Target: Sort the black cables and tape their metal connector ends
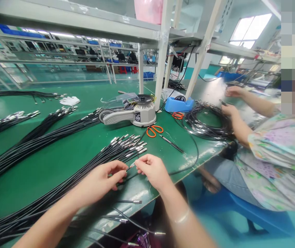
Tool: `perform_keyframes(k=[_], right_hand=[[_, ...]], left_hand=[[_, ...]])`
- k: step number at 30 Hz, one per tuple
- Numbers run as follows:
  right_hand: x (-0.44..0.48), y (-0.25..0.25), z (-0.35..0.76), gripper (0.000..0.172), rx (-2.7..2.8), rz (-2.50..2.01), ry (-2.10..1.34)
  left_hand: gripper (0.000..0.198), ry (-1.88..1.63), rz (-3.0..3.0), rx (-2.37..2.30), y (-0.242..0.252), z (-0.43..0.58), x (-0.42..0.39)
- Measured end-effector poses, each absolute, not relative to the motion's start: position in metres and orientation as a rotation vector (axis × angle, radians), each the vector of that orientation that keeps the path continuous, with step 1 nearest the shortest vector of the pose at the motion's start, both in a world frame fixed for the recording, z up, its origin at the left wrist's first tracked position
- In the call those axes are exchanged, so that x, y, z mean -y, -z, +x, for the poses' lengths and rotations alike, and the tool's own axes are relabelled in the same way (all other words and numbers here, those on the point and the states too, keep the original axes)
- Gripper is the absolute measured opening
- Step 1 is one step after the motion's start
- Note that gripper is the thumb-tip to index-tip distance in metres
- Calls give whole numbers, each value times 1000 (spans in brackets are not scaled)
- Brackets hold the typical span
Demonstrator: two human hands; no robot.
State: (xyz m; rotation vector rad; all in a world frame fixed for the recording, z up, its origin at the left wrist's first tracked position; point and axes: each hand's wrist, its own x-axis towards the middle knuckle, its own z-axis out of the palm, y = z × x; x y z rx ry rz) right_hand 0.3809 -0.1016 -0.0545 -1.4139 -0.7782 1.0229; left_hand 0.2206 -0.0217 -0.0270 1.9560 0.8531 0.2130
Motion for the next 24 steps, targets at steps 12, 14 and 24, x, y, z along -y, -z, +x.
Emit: perform_keyframes(k=[12,14,24], right_hand=[[94,50,371,20,700,-1424,-986],[95,53,368,21,671,-1408,-995],[27,15,457,16,534,-1323,-868]], left_hand=[[19,-1052,2626,-722,61,234,35],[18,-1033,2589,-725,60,232,35],[16,-910,2272,-794,55,230,41]])
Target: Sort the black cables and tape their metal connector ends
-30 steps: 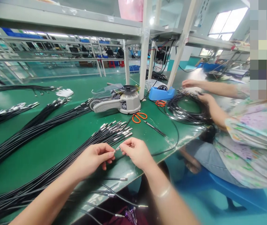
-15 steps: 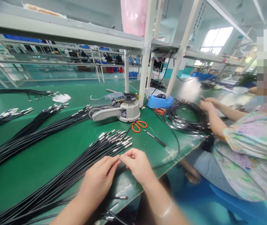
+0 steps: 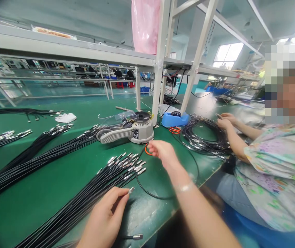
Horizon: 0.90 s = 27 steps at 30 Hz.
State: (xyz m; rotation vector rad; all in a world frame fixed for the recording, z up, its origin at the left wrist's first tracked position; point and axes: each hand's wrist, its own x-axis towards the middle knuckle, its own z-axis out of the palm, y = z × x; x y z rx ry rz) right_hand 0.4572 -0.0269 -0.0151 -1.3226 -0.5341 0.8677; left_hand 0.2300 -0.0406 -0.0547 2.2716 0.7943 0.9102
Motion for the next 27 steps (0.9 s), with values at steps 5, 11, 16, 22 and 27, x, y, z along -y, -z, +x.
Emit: perform_keyframes(k=[5,11,16,22,27], right_hand=[[-51,-15,517,25,401,-1362,-852],[-84,-27,526,28,372,-1358,-879],[-68,-32,514,21,370,-1303,-779],[35,5,437,15,463,-1210,-827],[116,51,368,23,380,-1241,-923]], left_hand=[[13,-978,2317,-708,61,230,43],[11,-990,2395,-668,69,227,40],[16,-1002,2376,-677,64,227,41],[18,-998,2339,-749,57,230,43],[18,-999,2305,-772,53,232,44]])
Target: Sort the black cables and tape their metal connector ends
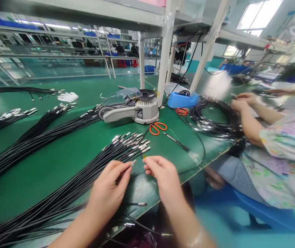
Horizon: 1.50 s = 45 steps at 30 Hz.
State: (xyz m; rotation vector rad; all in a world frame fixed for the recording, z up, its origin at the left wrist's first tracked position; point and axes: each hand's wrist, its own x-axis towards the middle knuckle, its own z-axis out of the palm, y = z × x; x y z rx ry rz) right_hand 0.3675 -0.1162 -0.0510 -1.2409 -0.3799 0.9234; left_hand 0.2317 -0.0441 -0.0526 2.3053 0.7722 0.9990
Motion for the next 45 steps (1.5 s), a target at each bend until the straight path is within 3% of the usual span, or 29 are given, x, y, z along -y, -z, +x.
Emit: perform_keyframes(k=[15,31,45], right_hand=[[138,61,325,24,423,-1205,-902],[137,57,325,23,397,-1134,-918],[136,58,324,23,439,-1108,-904]], left_hand=[[22,-981,2222,-774,49,233,50],[7,-1048,2226,-798,50,230,52],[18,-1217,2440,-492,49,227,50]])
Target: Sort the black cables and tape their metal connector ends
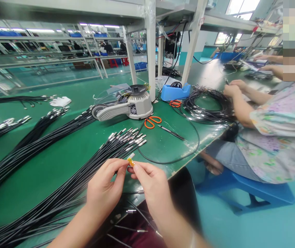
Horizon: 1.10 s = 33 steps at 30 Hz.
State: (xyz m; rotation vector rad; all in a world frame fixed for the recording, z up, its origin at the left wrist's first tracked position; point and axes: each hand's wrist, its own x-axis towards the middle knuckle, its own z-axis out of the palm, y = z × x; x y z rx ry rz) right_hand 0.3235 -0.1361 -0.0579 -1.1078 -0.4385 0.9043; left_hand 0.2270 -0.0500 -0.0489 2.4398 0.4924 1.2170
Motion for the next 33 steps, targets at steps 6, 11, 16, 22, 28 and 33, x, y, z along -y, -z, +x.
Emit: perform_keyframes(k=[6,11,16,22,28,33], right_hand=[[135,59,323,24,425,-1100,-906],[134,58,324,24,418,-1101,-909],[133,55,325,22,397,-1098,-922],[133,56,325,23,419,-1111,-931],[131,58,323,23,393,-1136,-940],[128,59,323,25,395,-1168,-893]], left_hand=[[21,-1234,2469,-494,50,227,50],[24,-1235,2483,-506,50,227,50],[24,-1222,2474,-523,50,228,50],[14,-1039,2368,-713,42,229,52],[6,-912,2343,-889,37,229,52],[9,-925,2372,-810,37,228,50]])
